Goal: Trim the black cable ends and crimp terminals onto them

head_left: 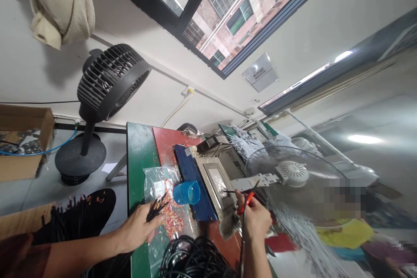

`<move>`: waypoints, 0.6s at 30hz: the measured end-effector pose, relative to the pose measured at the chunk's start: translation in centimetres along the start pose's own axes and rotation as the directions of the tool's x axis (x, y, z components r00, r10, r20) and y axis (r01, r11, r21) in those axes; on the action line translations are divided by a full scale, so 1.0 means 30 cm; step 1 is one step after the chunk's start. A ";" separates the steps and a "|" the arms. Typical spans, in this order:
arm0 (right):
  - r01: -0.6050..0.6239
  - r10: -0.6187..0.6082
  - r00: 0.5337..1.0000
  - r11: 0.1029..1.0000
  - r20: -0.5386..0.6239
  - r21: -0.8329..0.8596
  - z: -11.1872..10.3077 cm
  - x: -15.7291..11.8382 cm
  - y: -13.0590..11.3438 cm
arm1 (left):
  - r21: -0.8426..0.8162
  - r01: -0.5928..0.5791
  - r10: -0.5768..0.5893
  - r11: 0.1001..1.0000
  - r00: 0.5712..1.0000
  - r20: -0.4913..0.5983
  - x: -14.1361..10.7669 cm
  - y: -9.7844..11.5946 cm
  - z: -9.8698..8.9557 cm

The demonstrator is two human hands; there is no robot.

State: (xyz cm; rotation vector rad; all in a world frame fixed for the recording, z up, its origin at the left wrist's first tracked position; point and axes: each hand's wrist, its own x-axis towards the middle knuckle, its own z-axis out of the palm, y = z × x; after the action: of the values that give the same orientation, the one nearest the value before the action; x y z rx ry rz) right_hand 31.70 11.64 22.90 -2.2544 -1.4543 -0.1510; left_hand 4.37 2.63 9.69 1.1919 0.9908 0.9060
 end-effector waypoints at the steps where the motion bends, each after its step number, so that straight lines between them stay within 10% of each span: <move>1: 0.000 0.000 1.000 1.000 0.005 -0.004 -0.001 0.001 0.000 | 0.003 -0.001 0.001 1.000 1.000 0.002 0.000 0.001 -0.001; 18: 0.021 -0.022 0.999 1.000 0.047 0.016 0.003 0.006 0.026 | 0.028 0.004 -0.004 1.000 1.000 0.008 0.000 0.005 -0.004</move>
State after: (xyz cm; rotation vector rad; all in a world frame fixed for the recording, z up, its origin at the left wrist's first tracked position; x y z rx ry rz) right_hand 32.48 11.57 22.63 -2.2445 -1.4991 -0.0931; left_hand 4.24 2.68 9.83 1.2154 1.0019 0.8864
